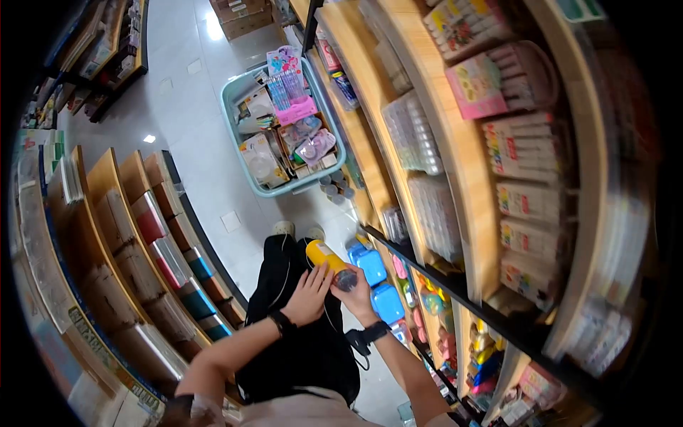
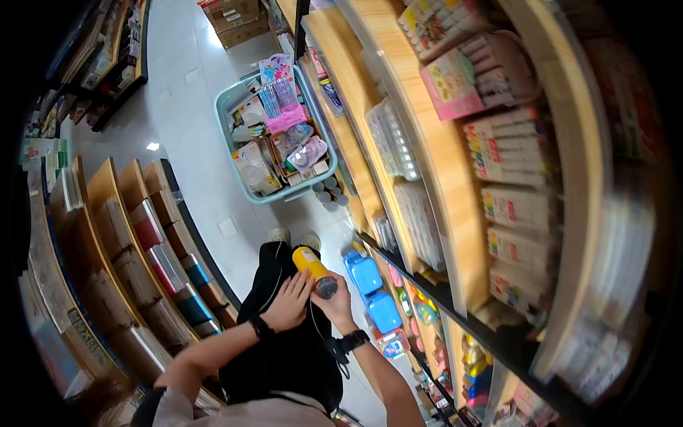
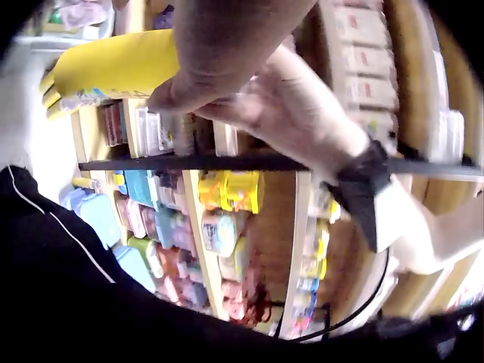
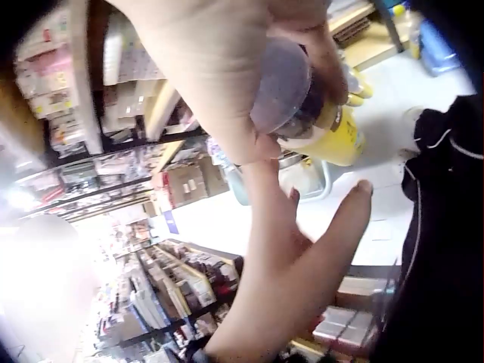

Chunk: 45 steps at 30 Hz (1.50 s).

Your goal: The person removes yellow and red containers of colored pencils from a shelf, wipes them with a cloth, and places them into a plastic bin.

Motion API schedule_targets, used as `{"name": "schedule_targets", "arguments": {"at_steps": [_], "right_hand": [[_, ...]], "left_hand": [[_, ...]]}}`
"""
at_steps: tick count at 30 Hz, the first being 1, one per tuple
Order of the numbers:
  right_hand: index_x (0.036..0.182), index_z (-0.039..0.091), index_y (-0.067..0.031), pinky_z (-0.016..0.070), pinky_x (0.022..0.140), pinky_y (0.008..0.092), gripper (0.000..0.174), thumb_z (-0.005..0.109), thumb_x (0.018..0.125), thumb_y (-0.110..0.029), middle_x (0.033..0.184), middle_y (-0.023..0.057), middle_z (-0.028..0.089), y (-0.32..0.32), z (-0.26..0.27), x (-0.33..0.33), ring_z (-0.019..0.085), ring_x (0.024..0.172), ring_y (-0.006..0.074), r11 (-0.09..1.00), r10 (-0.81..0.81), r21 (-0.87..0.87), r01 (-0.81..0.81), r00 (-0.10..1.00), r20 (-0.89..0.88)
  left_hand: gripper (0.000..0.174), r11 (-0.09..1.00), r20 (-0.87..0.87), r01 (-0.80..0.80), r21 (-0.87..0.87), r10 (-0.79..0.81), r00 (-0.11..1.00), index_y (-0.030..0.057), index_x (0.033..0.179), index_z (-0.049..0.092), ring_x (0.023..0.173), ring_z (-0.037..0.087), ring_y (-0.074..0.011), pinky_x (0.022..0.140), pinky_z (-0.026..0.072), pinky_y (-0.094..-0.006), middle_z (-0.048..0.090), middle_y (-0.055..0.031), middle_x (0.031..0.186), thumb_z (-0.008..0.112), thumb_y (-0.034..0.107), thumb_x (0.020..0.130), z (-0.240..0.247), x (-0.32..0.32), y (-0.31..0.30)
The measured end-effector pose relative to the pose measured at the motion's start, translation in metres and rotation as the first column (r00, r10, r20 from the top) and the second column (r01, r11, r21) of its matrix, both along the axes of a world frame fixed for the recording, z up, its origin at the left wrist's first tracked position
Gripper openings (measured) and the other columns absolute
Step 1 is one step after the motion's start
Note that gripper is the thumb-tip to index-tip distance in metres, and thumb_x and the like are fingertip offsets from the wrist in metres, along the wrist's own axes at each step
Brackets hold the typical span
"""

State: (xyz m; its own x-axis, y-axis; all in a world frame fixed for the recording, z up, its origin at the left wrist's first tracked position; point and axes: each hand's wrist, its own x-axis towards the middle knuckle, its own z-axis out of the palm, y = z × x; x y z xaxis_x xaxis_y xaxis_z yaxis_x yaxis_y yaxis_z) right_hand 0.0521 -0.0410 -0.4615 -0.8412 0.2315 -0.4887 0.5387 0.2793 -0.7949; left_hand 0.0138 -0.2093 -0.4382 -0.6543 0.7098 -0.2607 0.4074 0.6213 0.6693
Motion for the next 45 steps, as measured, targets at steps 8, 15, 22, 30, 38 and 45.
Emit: {"name": "schedule_targets", "arguments": {"at_steps": [8, 15, 22, 30, 38, 45], "right_hand": [[0.119, 0.047, -0.0032, 0.0432, 0.092, 0.0393, 0.068, 0.080, 0.061, -0.016, 0.112, 0.0193, 0.052, -0.024, -0.251, -0.079, 0.052, 0.106, 0.0348, 0.983, -0.176, 0.077, 0.169, 0.980, 0.089], [0.126, 0.035, 0.0042, 0.0448, 0.086, 0.0306, 0.081, 0.084, 0.064, -0.016, 0.112, 0.0132, 0.051, -0.056, -0.460, -0.120, 0.052, 0.098, 0.0202, 0.632, -0.667, -0.233, 0.739, 0.672, 0.322], [0.125, 0.040, 0.0003, 0.0456, 0.089, 0.0345, 0.061, 0.072, 0.077, -0.018, 0.112, 0.0148, 0.054, -0.075, -0.533, -0.153, 0.056, 0.099, 0.0243, 0.669, -0.724, -0.201, 0.716, 0.688, 0.041], [0.125, 0.045, -0.0049, 0.0429, 0.096, 0.0419, 0.046, 0.033, 0.094, -0.037, 0.123, 0.0132, 0.051, -0.075, -0.564, -0.191, 0.050, 0.113, 0.0301, -0.020, -0.865, -0.466, 0.885, 0.218, 0.451], [0.141, 0.006, -0.0035, 0.0456, 0.093, 0.0408, 0.078, 0.054, 0.084, -0.027, 0.141, 0.0207, 0.029, -0.067, -0.526, -0.174, 0.045, 0.121, 0.0312, 0.301, -0.614, -0.442, 0.845, 0.527, 0.588], [0.132, 0.036, 0.0007, 0.0471, 0.086, 0.0366, 0.071, 0.072, 0.076, -0.022, 0.110, 0.0207, 0.059, -0.018, -0.440, -0.062, 0.058, 0.103, 0.0319, 0.976, 0.083, -0.214, 0.022, 0.880, 0.468]], "left_hand": [[0.032, 0.992, 0.726, -0.050, -0.120, 0.122, 0.677, 0.0030, 0.110, 0.051, 0.077, 0.063, -0.0379, 0.070, 0.0519, -0.0458, 0.063, -0.0210, 0.090, 0.052, 0.012, 0.079, -0.138, 0.056, -0.051], [0.033, 0.908, 0.983, -0.384, -0.169, 0.125, -0.138, 0.0039, 0.118, 0.047, 0.059, 0.059, -0.0107, 0.052, 0.0494, -0.0207, 0.059, -0.0062, 0.088, 0.056, 0.008, 0.087, -0.181, 0.055, -0.057], [0.035, 0.885, 0.991, -0.450, -0.119, 0.077, -0.112, 0.0055, 0.120, 0.048, 0.063, 0.060, -0.0095, 0.057, 0.0482, -0.0202, 0.060, -0.0068, 0.091, 0.057, 0.002, 0.087, -0.193, 0.062, -0.063], [0.037, 0.870, 0.988, -0.477, -0.122, 0.062, -0.138, 0.0060, 0.122, 0.049, 0.067, 0.059, -0.0106, 0.061, 0.0470, -0.0202, 0.061, -0.0058, 0.090, 0.058, 0.004, 0.086, -0.197, 0.059, -0.064], [0.033, 0.894, 0.987, -0.424, -0.142, 0.093, -0.135, 0.0045, 0.121, 0.049, 0.065, 0.061, -0.0095, 0.058, 0.0493, -0.0207, 0.060, -0.0072, 0.091, 0.055, 0.003, 0.089, -0.195, 0.053, -0.064], [0.033, 0.921, 0.974, -0.319, -0.225, 0.216, -0.062, 0.0030, 0.118, 0.047, 0.058, 0.060, -0.0120, 0.046, 0.0481, -0.0233, 0.060, -0.0073, 0.083, 0.053, 0.007, 0.086, -0.181, 0.055, -0.061]]}}
